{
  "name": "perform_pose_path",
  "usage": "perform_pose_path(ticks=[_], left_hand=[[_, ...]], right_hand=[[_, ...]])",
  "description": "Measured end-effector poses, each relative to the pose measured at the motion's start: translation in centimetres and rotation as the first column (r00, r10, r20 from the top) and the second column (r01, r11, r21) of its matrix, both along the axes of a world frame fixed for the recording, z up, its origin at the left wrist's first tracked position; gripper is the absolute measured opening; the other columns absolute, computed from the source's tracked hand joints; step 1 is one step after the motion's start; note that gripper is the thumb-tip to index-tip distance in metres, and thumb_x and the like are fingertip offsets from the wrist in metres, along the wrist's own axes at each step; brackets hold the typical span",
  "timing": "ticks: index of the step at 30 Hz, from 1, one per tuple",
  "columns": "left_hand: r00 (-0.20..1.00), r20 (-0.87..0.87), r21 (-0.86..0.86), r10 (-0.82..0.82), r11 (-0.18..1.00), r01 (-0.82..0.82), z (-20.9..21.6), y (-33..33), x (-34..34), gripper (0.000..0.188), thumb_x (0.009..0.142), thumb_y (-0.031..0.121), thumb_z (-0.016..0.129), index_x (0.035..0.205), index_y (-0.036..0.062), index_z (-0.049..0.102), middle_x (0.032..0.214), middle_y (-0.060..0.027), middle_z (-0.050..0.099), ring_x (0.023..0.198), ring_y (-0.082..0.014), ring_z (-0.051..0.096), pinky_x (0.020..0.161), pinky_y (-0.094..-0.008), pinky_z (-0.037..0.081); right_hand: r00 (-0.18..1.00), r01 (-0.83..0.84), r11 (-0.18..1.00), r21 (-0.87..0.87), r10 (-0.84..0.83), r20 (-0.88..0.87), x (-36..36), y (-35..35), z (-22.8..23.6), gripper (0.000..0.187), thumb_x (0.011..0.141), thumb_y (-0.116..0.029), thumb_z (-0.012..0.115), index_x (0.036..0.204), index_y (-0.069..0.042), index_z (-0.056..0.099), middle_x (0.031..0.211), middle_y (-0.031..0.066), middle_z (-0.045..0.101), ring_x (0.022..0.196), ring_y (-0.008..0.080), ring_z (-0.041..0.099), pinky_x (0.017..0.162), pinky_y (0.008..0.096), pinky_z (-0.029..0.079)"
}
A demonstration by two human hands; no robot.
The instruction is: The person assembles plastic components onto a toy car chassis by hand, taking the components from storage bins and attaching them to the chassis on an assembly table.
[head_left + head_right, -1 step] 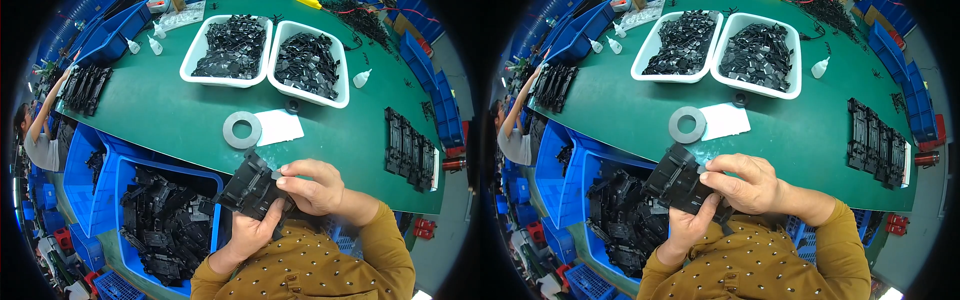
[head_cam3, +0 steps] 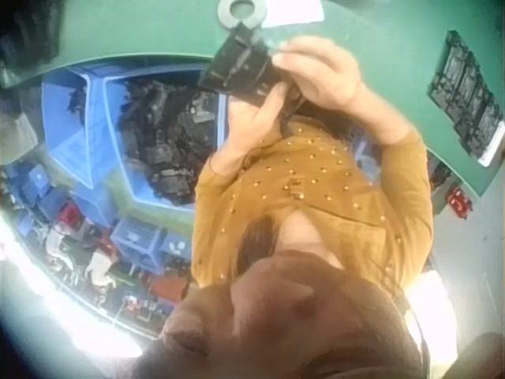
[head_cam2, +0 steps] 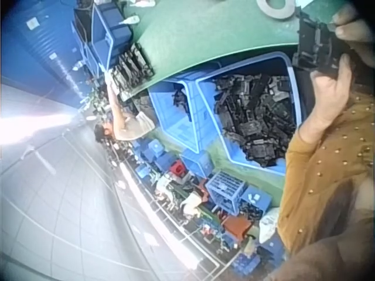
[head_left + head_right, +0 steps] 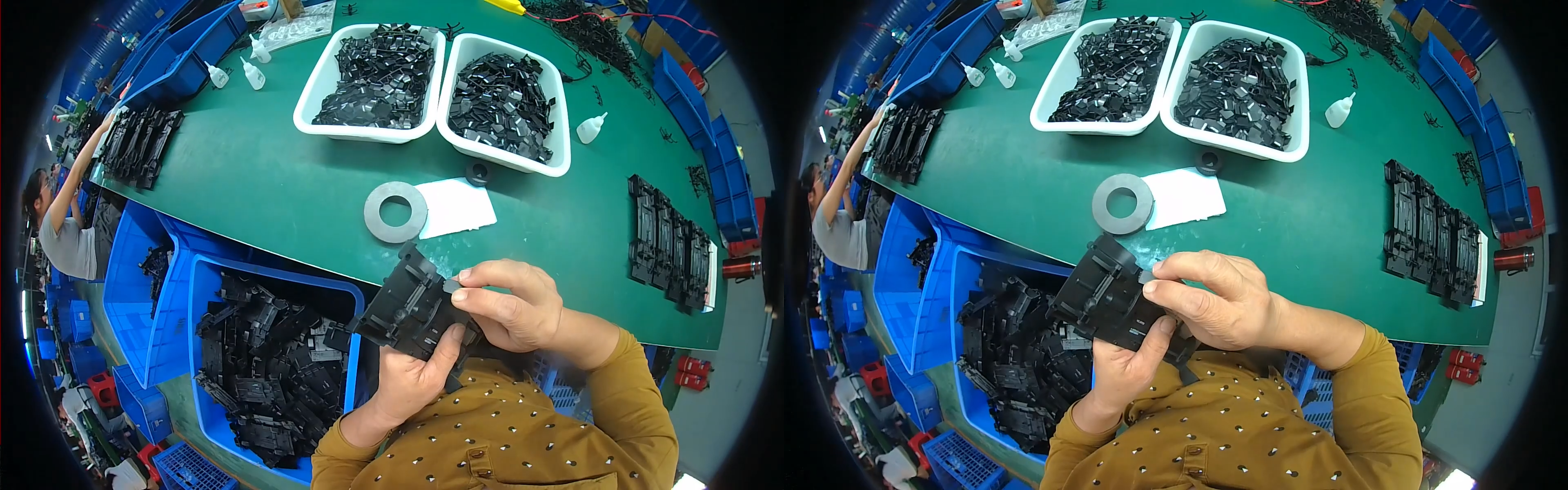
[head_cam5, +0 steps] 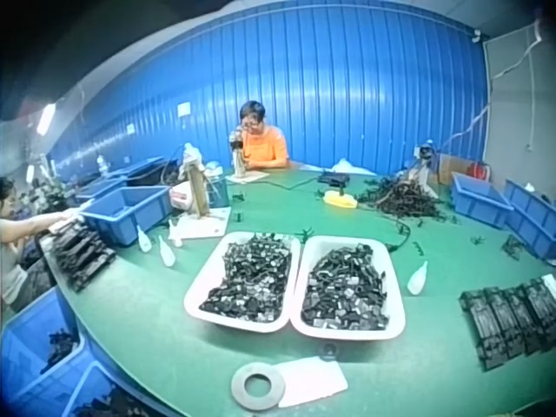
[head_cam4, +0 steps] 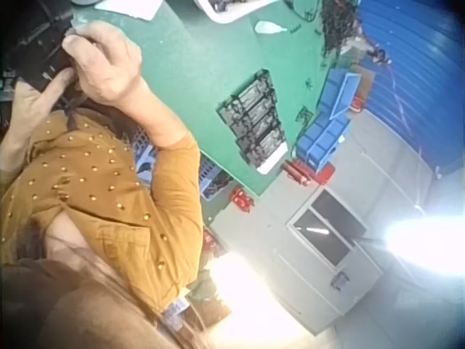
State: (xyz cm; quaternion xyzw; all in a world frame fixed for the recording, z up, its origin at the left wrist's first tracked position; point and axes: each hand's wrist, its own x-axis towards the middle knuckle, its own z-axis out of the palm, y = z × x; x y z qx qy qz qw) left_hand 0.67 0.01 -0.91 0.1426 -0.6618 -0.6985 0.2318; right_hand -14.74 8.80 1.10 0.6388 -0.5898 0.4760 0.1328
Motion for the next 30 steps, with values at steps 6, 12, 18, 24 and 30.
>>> perform_pose_path(ticks=[6,12,18,24,30], left_hand=[[0.999,-0.002,0.018,0.033,0.999,-0.033,0.3,0.0,-0.1,0.025,0.088,-0.002,0.061,0.113,-0.0028,0.060,0.106,-0.0061,0.065,0.095,-0.0122,0.060,0.083,-0.0253,0.048],[0.990,0.024,-0.017,0.136,0.991,-0.136,0.4,-0.4,-0.1,0.011,0.085,0.000,0.066,0.096,-0.0029,0.067,0.087,-0.0055,0.068,0.075,-0.0122,0.062,0.068,-0.0260,0.049],[0.989,0.014,0.032,0.149,0.988,-0.149,0.0,-0.8,-0.2,0.009,0.086,0.000,0.065,0.094,-0.0033,0.067,0.083,-0.0046,0.068,0.071,-0.0119,0.061,0.065,-0.0258,0.048],[0.987,0.024,0.083,0.162,0.983,-0.163,-0.4,-1.2,0.0,0.009,0.086,0.001,0.065,0.093,-0.0034,0.067,0.083,-0.0049,0.068,0.071,-0.0118,0.060,0.065,-0.0257,0.048],[0.986,0.012,0.054,0.167,0.984,-0.167,-0.5,-1.6,0.1,0.010,0.086,0.001,0.065,0.095,-0.0032,0.067,0.083,-0.0048,0.068,0.071,-0.0114,0.060,0.065,-0.0254,0.048]], right_hand=[[0.998,0.036,0.999,0.009,-0.037,0.045,0.1,-0.1,0.5,0.043,0.061,0.010,0.068,0.100,-0.006,0.066,0.097,0.0099,0.061,0.077,0.0221,0.065,0.060,0.0280,0.054],[0.902,0.219,0.943,0.252,-0.294,0.317,-4.0,-1.7,-0.9,0.013,0.073,0.005,0.065,0.085,-0.001,0.065,0.080,0.0112,0.064,0.066,0.0237,0.063,0.060,0.0318,0.051],[0.822,0.206,0.806,0.555,-0.451,0.349,-5.5,-2.9,-1.4,0.010,0.078,-0.003,0.064,0.087,0.000,0.067,0.080,0.0123,0.065,0.069,0.0232,0.064,0.062,0.0316,0.050],[0.873,0.263,0.740,0.618,-0.456,0.174,-6.2,-4.2,-2.2,0.010,0.079,-0.003,0.061,0.087,0.001,0.066,0.082,0.0148,0.064,0.070,0.0270,0.064,0.064,0.0346,0.050],[0.905,0.326,0.710,0.624,-0.424,0.010,-6.5,-5.2,-2.5,0.008,0.078,-0.001,0.060,0.083,0.001,0.065,0.079,0.0154,0.063,0.071,0.0313,0.062,0.065,0.0384,0.050]])
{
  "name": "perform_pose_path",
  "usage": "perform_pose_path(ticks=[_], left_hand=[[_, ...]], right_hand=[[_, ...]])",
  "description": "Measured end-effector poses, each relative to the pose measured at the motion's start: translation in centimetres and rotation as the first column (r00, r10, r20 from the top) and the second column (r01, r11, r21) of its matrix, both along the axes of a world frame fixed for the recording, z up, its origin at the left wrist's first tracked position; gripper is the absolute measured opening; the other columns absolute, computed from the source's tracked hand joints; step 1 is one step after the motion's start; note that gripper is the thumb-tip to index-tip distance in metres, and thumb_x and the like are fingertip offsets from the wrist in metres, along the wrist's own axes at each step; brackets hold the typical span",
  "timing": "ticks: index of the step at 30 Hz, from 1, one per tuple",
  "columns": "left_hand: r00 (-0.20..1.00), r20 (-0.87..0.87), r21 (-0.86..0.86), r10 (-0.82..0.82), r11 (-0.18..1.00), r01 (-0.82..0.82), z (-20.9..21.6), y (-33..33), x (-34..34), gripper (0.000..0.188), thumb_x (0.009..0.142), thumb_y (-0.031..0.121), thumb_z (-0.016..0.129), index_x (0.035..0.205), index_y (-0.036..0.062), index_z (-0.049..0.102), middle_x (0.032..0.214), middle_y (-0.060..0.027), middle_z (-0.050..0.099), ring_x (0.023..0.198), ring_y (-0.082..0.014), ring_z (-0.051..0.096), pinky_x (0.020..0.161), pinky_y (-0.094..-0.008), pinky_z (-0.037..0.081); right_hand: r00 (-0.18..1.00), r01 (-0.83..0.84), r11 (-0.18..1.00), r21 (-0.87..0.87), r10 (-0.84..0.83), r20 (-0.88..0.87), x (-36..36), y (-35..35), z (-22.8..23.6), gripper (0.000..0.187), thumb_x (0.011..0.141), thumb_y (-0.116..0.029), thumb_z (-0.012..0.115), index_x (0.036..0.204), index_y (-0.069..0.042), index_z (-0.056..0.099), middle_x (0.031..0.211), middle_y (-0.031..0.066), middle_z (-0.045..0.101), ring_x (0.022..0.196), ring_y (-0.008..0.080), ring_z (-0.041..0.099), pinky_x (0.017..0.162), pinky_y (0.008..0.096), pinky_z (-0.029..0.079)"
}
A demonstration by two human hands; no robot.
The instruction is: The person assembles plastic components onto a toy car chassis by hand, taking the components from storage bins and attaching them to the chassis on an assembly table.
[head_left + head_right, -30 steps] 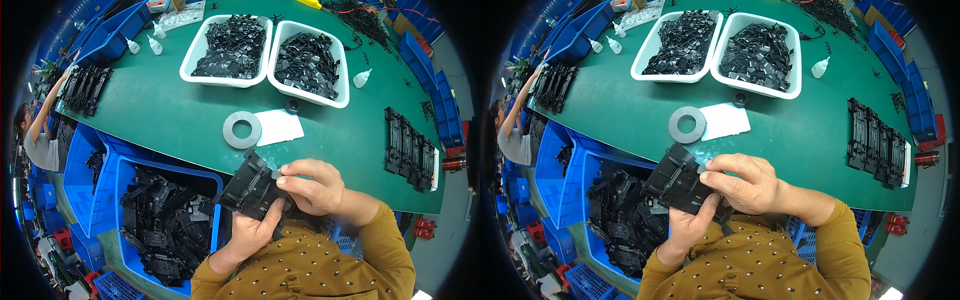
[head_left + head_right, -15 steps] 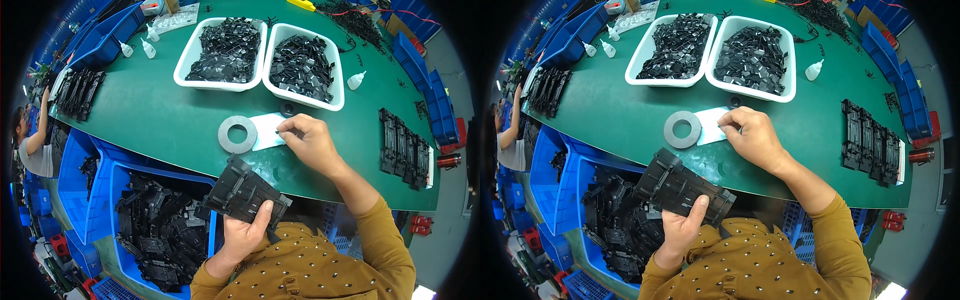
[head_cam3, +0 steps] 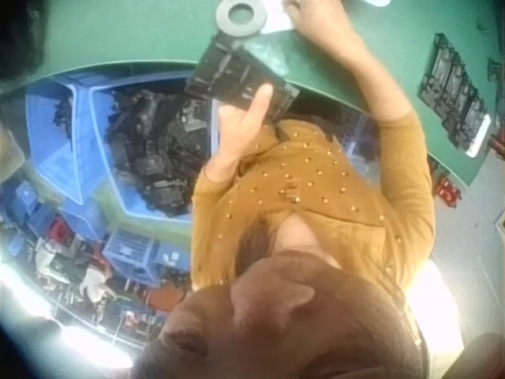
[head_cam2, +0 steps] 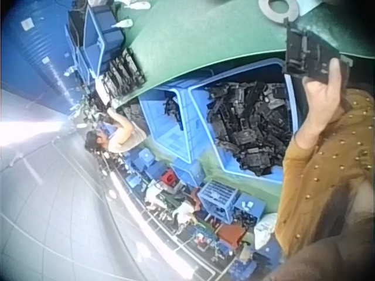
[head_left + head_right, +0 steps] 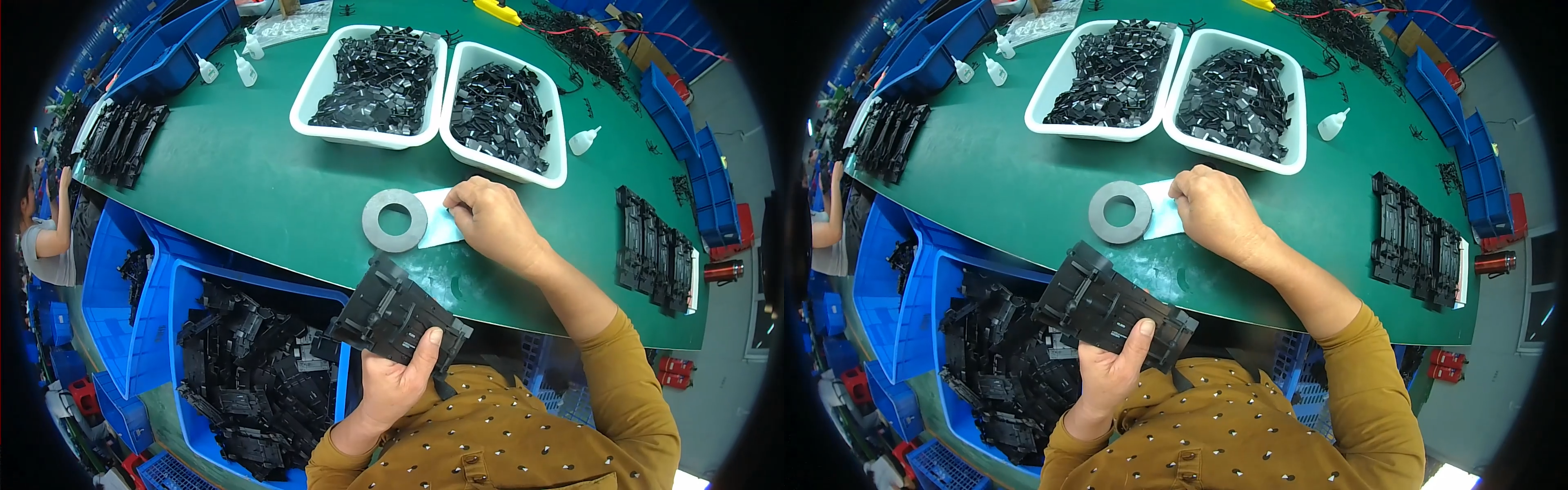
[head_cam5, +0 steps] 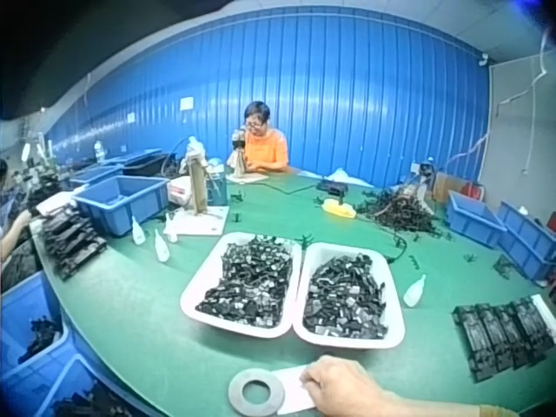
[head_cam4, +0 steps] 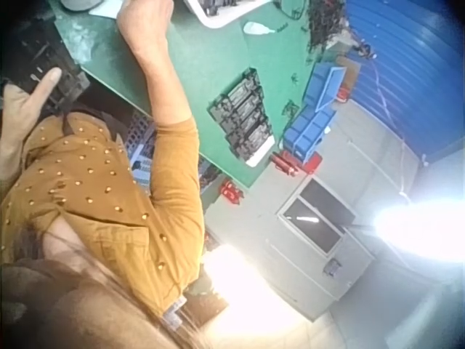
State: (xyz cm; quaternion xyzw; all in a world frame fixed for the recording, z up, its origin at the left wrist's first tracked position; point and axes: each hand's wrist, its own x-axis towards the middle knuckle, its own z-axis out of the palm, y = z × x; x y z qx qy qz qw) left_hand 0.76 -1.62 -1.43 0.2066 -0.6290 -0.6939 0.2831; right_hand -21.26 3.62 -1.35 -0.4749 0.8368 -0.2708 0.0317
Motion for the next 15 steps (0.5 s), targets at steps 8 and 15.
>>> perform_pose_path(ticks=[8,15], left_hand=[[1.000,-0.002,0.068,0.010,0.998,-0.010,0.0,0.1,0.1,0.009,0.087,0.001,0.065,0.094,-0.0031,0.067,0.082,-0.0041,0.068,0.071,-0.0107,0.060,0.065,-0.0252,0.048],[0.996,0.019,-0.020,-0.088,0.996,0.088,-0.5,0.0,0.5,0.018,0.088,0.001,0.063,0.106,-0.0024,0.062,0.099,-0.0043,0.064,0.089,-0.0109,0.059,0.079,-0.0248,0.047]], right_hand=[[0.960,-0.099,0.990,-0.097,0.069,-0.271,0.1,0.5,-0.2,0.008,0.076,0.002,0.062,0.084,0.000,0.064,0.080,0.0136,0.061,0.072,0.0314,0.061,0.065,0.0386,0.050],[0.874,-0.465,0.751,-0.468,0.304,-0.380,5.4,4.3,3.4,0.031,0.066,0.009,0.067,0.095,-0.002,0.064,0.090,0.0114,0.060,0.071,0.0248,0.063,0.059,0.0324,0.053]])
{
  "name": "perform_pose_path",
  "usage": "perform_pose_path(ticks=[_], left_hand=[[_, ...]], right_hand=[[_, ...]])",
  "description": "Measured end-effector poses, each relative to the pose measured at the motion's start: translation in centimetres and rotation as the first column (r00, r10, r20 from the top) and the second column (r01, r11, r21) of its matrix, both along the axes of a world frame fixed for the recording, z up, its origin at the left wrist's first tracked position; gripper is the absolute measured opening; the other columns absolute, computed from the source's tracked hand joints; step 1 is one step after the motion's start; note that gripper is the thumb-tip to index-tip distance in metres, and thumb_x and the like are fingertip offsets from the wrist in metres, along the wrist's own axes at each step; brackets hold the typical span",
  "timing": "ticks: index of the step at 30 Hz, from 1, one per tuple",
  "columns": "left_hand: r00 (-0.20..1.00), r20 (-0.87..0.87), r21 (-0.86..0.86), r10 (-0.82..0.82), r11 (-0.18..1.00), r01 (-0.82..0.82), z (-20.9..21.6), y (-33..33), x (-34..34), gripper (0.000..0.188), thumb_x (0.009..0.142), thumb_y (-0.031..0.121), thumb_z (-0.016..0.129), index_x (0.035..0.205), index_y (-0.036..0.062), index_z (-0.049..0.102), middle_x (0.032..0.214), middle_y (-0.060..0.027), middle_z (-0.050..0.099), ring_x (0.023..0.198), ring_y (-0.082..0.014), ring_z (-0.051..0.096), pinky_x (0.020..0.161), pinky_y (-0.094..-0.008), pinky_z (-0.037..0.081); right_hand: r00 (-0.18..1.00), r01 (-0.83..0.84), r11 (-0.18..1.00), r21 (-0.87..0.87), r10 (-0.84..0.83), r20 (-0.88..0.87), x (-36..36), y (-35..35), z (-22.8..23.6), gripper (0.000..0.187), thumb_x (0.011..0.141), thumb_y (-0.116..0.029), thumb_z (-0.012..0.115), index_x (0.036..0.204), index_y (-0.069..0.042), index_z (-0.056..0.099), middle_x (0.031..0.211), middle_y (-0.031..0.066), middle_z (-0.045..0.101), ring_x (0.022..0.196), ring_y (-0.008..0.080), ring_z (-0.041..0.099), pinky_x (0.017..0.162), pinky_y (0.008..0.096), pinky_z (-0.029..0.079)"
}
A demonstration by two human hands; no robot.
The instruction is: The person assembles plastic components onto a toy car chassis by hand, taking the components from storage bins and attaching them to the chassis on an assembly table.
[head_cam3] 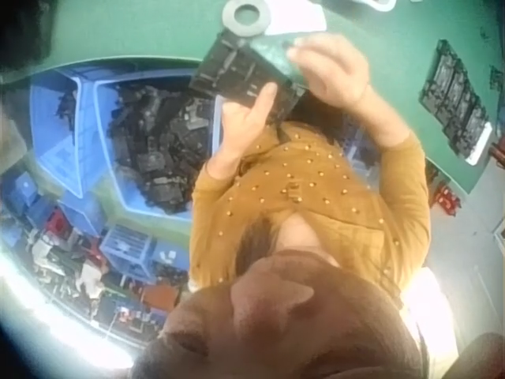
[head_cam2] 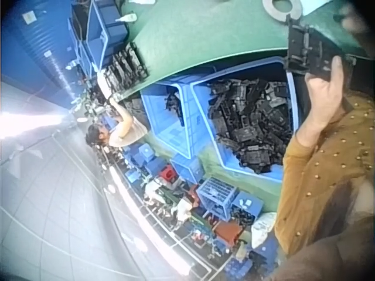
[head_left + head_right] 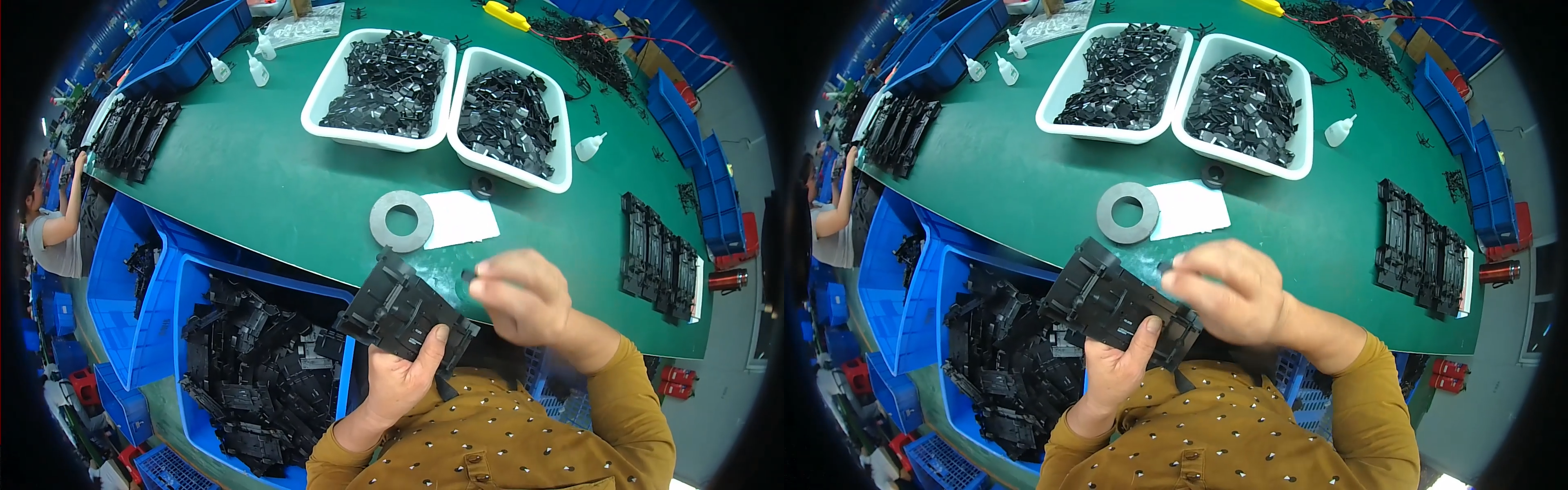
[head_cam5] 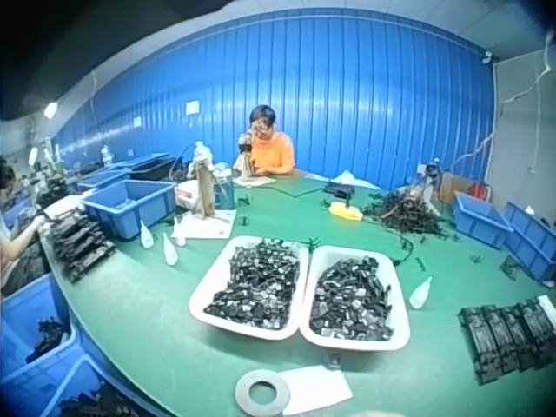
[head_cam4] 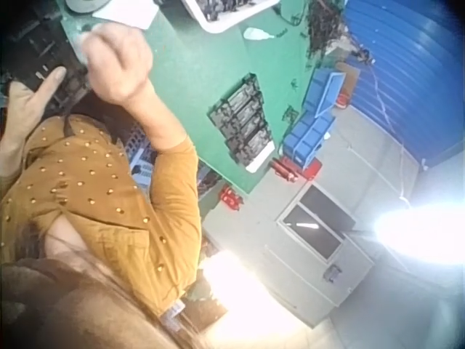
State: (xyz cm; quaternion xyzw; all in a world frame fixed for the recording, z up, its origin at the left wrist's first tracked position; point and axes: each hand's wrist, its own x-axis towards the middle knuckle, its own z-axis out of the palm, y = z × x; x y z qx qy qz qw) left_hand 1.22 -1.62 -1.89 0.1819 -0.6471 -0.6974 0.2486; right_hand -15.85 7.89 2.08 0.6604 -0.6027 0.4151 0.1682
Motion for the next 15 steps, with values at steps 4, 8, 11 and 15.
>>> perform_pose_path(ticks=[4,8,11,15], left_hand=[[0.998,-0.045,-0.009,-0.052,0.999,0.052,0.1,0.8,-0.4,0.019,0.088,-0.001,0.062,0.107,-0.0014,0.062,0.100,-0.0038,0.065,0.089,-0.0108,0.060,0.079,-0.0240,0.047],[0.998,-0.052,0.009,0.040,0.999,-0.039,1.1,1.6,-1.2,0.013,0.085,-0.001,0.065,0.098,-0.0020,0.067,0.087,-0.0063,0.069,0.076,-0.0129,0.064,0.067,-0.0261,0.050],[0.996,-0.076,-0.026,0.049,0.998,-0.051,1.2,1.8,-1.3,0.015,0.085,-0.002,0.065,0.099,-0.0016,0.067,0.089,-0.0062,0.069,0.077,-0.0126,0.064,0.068,-0.0261,0.050],[0.995,-0.096,-0.034,0.028,0.999,-0.032,1.4,2.0,-1.3,0.017,0.086,-0.003,0.063,0.104,-0.0016,0.065,0.091,-0.0052,0.068,0.079,-0.0118,0.063,0.069,-0.0257,0.050]], right_hand=[[0.993,-0.116,0.992,-0.042,0.116,0.009,0.7,0.8,0.2,0.034,0.065,0.012,0.067,0.097,0.000,0.063,0.096,0.0147,0.059,0.077,0.0269,0.066,0.064,0.0327,0.058],[0.992,-0.117,0.990,-0.082,0.119,0.029,1.1,0.9,-0.3,0.037,0.060,0.012,0.068,0.095,0.002,0.064,0.095,0.0154,0.059,0.076,0.0266,0.066,0.065,0.0322,0.058],[0.993,-0.101,0.991,-0.088,0.105,0.046,1.2,0.9,-0.5,0.038,0.059,0.011,0.068,0.095,0.002,0.064,0.093,0.0156,0.060,0.074,0.0262,0.066,0.063,0.0321,0.058],[0.994,-0.089,0.991,-0.097,0.095,0.053,1.3,0.8,-0.8,0.038,0.058,0.010,0.068,0.095,0.002,0.065,0.092,0.0160,0.061,0.073,0.0256,0.066,0.062,0.0321,0.058]])
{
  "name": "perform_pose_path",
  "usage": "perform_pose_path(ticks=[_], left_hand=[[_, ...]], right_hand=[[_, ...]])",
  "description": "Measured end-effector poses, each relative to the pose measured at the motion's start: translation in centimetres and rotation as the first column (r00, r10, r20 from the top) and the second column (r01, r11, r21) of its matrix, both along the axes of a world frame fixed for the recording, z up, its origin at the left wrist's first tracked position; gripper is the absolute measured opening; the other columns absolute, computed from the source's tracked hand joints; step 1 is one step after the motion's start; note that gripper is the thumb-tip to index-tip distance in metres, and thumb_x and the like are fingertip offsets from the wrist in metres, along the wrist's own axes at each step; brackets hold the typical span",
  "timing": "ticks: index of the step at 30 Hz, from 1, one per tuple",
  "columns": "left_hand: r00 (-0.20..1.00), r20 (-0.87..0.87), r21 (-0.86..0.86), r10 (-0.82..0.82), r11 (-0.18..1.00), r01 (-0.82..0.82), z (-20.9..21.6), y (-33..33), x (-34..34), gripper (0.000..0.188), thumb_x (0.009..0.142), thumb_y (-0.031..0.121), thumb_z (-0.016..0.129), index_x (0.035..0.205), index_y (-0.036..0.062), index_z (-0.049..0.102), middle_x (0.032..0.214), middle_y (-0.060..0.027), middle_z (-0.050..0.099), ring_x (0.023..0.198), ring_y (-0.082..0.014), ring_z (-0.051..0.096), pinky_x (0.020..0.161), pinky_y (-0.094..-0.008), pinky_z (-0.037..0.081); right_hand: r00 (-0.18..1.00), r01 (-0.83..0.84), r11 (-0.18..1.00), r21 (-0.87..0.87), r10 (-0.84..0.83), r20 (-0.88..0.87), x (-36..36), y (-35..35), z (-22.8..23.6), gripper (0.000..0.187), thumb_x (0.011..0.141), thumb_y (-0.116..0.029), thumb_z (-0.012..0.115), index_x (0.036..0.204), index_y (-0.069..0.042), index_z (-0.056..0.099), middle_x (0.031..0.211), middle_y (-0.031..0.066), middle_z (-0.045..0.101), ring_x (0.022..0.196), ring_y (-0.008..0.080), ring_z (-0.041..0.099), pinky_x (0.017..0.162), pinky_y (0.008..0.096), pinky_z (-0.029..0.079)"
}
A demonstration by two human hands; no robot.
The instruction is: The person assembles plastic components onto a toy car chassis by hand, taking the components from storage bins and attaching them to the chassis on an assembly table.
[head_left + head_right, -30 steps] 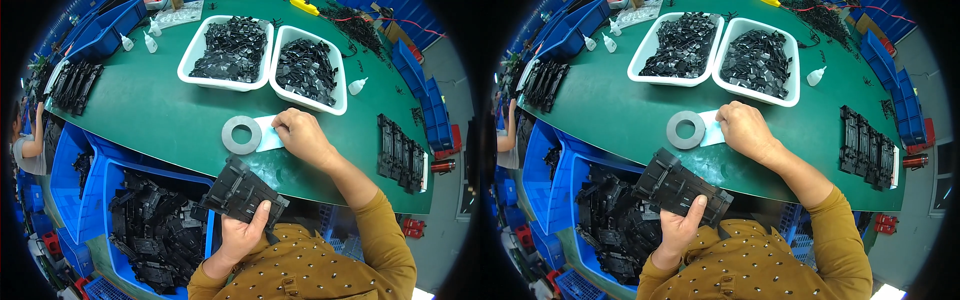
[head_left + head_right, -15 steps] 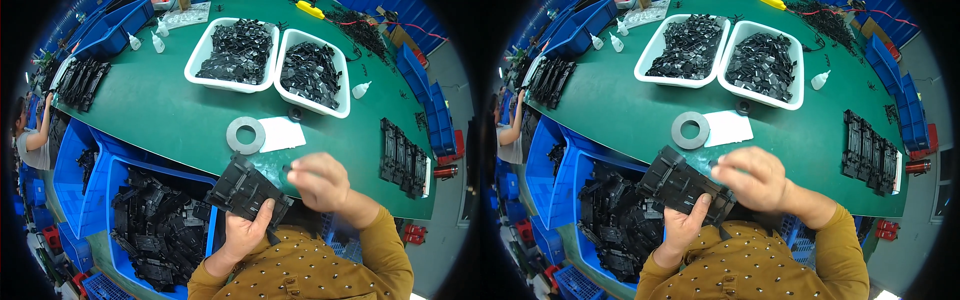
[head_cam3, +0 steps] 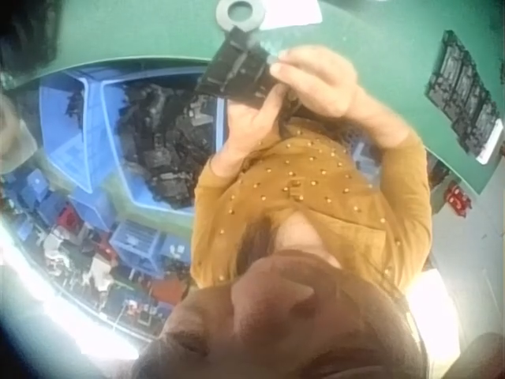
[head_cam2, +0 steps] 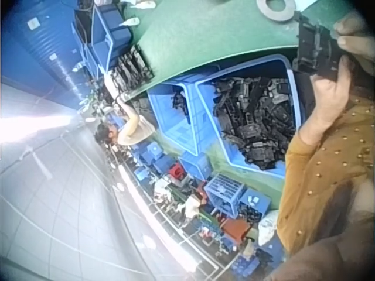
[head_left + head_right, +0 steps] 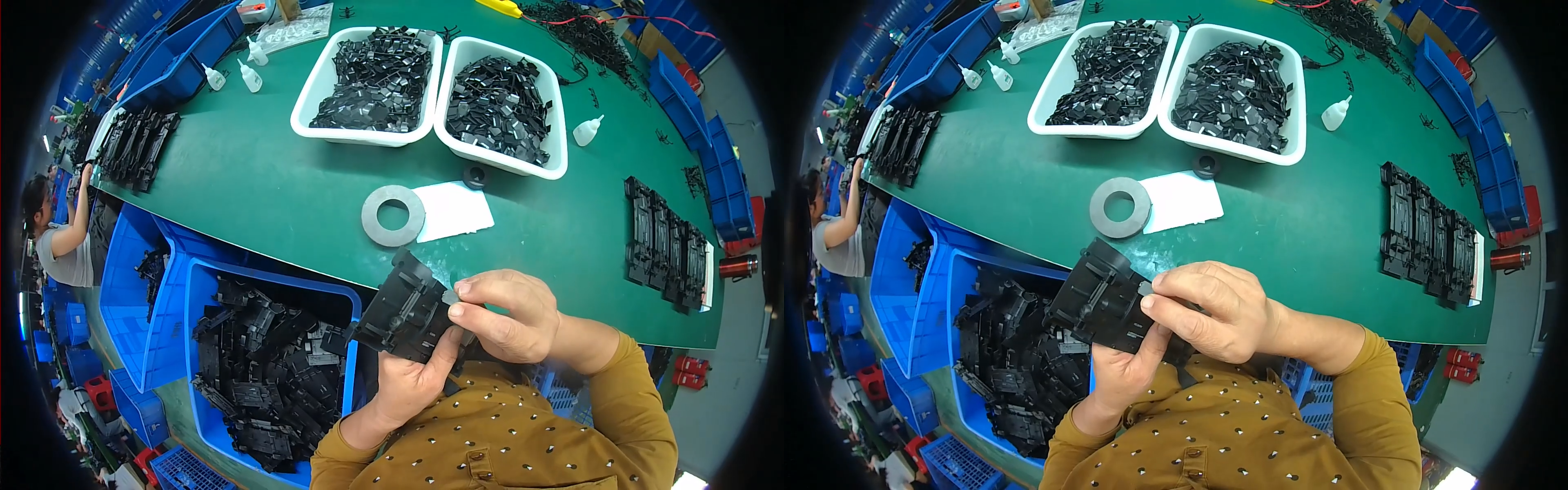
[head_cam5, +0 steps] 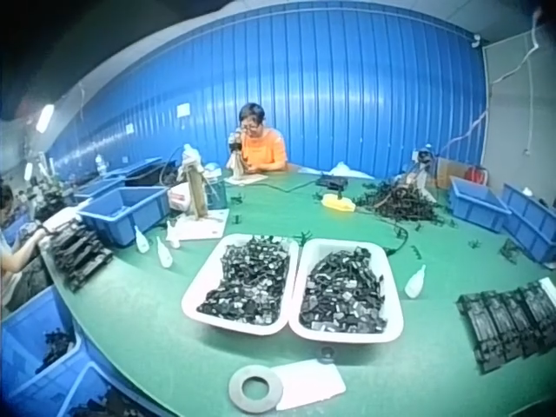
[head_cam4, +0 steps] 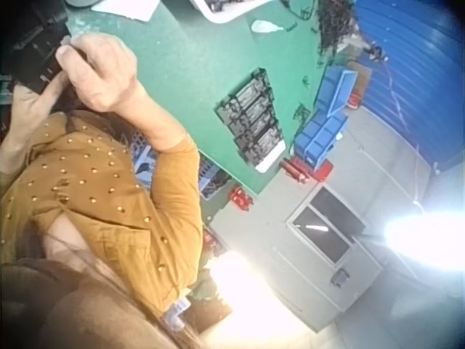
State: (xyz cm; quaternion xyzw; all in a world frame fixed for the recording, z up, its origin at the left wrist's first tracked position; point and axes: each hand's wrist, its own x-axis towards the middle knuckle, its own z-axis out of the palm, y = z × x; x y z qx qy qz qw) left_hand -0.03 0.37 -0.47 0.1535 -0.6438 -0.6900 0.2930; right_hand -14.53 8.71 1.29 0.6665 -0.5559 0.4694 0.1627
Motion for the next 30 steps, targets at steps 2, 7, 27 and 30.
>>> perform_pose_path(ticks=[2,7,27,30], left_hand=[[1.000,0.000,0.020,-0.015,1.000,0.015,0.2,0.0,0.0,0.018,0.087,-0.003,0.063,0.105,-0.0016,0.065,0.092,-0.0050,0.068,0.079,-0.0115,0.063,0.069,-0.0254,0.050],[0.996,0.020,0.029,-0.089,0.996,0.089,-0.1,0.0,0.3,0.025,0.087,-0.003,0.062,0.112,-0.0017,0.059,0.105,-0.0059,0.064,0.096,-0.0126,0.061,0.082,-0.0256,0.048],[0.998,0.053,-0.143,-0.037,0.989,0.044,-1.0,-0.1,0.2,0.027,0.085,-0.003,0.065,0.112,-0.0022,0.061,0.101,-0.0083,0.066,0.090,-0.0168,0.064,0.078,-0.0278,0.050],[0.999,0.048,-0.167,0.007,0.986,0.001,-1.0,-0.1,0.1,0.025,0.083,-0.001,0.067,0.108,-0.0014,0.063,0.095,-0.0098,0.069,0.084,-0.0194,0.067,0.073,-0.0287,0.051]], right_hand=[[1.000,-0.005,1.000,-0.004,0.005,-0.001,0.0,0.0,0.1,0.038,0.058,0.010,0.068,0.095,0.002,0.065,0.092,0.0162,0.061,0.072,0.0256,0.066,0.061,0.0319,0.058],[1.000,-0.004,1.000,-0.011,0.004,0.001,-0.1,-0.1,0.0,0.036,0.059,0.009,0.066,0.094,0.003,0.066,0.092,0.0166,0.061,0.070,0.0255,0.066,0.059,0.0314,0.057],[0.999,0.015,0.997,0.074,-0.012,-0.040,-0.1,0.0,0.4,0.032,0.067,-0.005,0.065,0.098,0.007,0.063,0.091,0.0175,0.060,0.072,0.0262,0.064,0.061,0.0323,0.056],[0.999,0.015,0.997,0.071,-0.012,-0.043,-0.1,-0.1,0.2,0.032,0.067,-0.005,0.065,0.097,0.008,0.063,0.090,0.0178,0.059,0.071,0.0264,0.064,0.060,0.0322,0.056]])
